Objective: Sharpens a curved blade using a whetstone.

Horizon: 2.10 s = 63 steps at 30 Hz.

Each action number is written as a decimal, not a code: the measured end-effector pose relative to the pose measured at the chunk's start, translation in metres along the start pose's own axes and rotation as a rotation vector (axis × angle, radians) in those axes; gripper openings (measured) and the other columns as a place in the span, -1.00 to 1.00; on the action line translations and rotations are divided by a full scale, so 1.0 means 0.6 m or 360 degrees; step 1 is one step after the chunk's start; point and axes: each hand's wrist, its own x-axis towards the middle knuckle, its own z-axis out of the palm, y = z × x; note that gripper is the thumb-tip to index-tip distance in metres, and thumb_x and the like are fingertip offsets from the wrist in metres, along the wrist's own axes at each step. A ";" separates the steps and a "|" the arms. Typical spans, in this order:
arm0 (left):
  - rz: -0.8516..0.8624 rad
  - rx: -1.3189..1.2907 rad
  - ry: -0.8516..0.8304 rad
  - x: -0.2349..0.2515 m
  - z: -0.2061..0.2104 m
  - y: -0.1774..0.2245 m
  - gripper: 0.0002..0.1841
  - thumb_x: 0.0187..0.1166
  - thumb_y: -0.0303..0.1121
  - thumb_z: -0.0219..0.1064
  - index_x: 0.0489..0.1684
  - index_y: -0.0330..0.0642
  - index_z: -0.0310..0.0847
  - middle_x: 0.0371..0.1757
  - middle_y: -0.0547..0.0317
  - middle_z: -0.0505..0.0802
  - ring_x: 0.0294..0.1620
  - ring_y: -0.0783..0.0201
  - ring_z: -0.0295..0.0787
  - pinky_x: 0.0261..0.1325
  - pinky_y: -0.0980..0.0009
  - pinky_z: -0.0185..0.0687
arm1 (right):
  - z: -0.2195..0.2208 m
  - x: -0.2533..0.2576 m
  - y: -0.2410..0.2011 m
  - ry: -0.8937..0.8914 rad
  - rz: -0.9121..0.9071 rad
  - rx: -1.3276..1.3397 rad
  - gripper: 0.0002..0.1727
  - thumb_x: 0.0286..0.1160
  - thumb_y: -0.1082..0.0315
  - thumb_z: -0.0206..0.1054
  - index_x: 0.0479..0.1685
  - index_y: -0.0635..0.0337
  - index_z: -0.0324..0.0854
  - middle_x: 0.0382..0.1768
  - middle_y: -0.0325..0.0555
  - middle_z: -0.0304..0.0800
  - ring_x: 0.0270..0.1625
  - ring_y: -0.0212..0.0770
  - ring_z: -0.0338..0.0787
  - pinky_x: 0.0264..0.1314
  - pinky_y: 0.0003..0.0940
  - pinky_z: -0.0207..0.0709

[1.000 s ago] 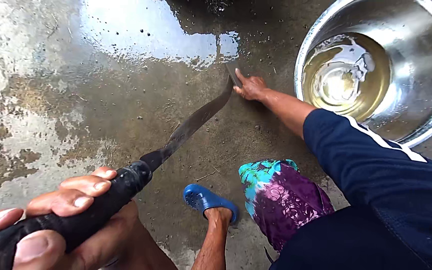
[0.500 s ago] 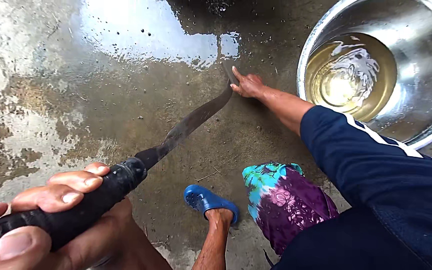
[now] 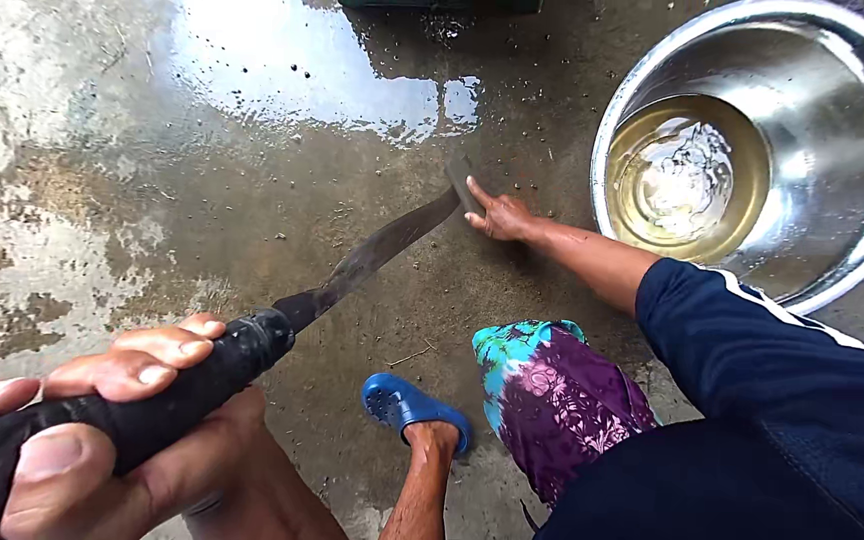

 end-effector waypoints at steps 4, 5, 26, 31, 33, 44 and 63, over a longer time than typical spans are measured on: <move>-0.0013 -0.0034 -0.0025 -0.010 0.004 0.006 -0.71 0.52 -0.06 0.38 -0.11 -0.09 0.66 -0.40 0.20 0.79 -0.33 0.13 0.79 0.00 0.05 0.80 | -0.025 0.074 -0.001 0.0044 0.0040 0.0172 -0.12 0.76 -0.24 -0.06 0.99 -0.22 -0.36 0.11 0.28 0.84 0.15 0.35 0.82 0.23 0.39 0.58; -0.0009 -0.0048 -0.0024 -0.013 0.001 0.007 -0.71 0.52 -0.07 0.37 -0.11 -0.11 0.65 -0.40 0.19 0.80 -0.33 0.12 0.80 0.00 0.03 0.81 | -0.031 0.086 -0.002 0.0057 0.0073 0.0177 -0.12 0.77 -0.26 -0.10 0.99 -0.21 -0.38 0.15 0.26 0.84 0.18 0.32 0.81 0.26 0.36 0.57; -0.0023 -0.0033 -0.0038 -0.027 -0.009 0.010 -0.70 0.49 -0.06 0.39 -0.16 -0.12 0.66 -0.40 0.17 0.79 -0.32 0.11 0.79 -0.05 0.07 0.79 | -0.034 0.071 0.022 0.0111 0.0106 -0.0143 -0.11 0.71 -0.32 -0.11 0.98 -0.29 -0.33 -0.01 0.23 0.87 0.07 0.33 0.83 0.11 0.38 0.61; -0.0002 -0.0001 -0.0045 -0.019 -0.002 0.008 -0.71 0.50 -0.06 0.39 -0.18 -0.11 0.65 -0.40 0.17 0.80 -0.33 0.11 0.80 -0.05 0.07 0.80 | -0.045 0.072 0.024 0.0086 0.0153 -0.0286 -0.11 0.71 -0.31 -0.10 0.98 -0.31 -0.36 0.02 0.23 0.86 0.11 0.33 0.82 0.15 0.35 0.59; -0.0008 -0.0009 -0.0020 -0.019 -0.006 0.007 -0.71 0.48 -0.06 0.40 -0.19 -0.11 0.65 -0.40 0.15 0.81 -0.33 0.11 0.80 -0.03 0.06 0.80 | -0.053 0.087 0.016 0.0102 0.0175 -0.0317 -0.11 0.72 -0.30 -0.12 0.98 -0.32 -0.38 0.05 0.24 0.85 0.14 0.33 0.81 0.17 0.34 0.58; 0.0013 -0.0117 -0.0097 -0.017 -0.003 0.007 -0.70 0.44 -0.10 0.45 -0.10 -0.12 0.64 -0.39 0.15 0.80 -0.33 0.08 0.79 -0.04 0.02 0.80 | -0.032 0.058 0.025 0.0118 0.0172 -0.0366 -0.08 0.71 -0.31 -0.12 0.99 -0.20 -0.36 0.05 0.27 0.84 0.12 0.34 0.82 0.13 0.35 0.60; 0.0015 -0.0017 0.0240 -0.016 -0.021 -0.011 -0.75 0.60 -0.18 0.11 -0.12 -0.18 0.51 -0.44 0.12 0.76 -0.35 0.07 0.80 -0.09 0.04 0.83 | -0.029 0.036 -0.006 0.0100 0.0008 -0.0240 -0.11 0.70 -0.29 -0.11 0.98 -0.21 -0.27 -0.06 0.24 0.86 0.03 0.33 0.84 0.07 0.36 0.62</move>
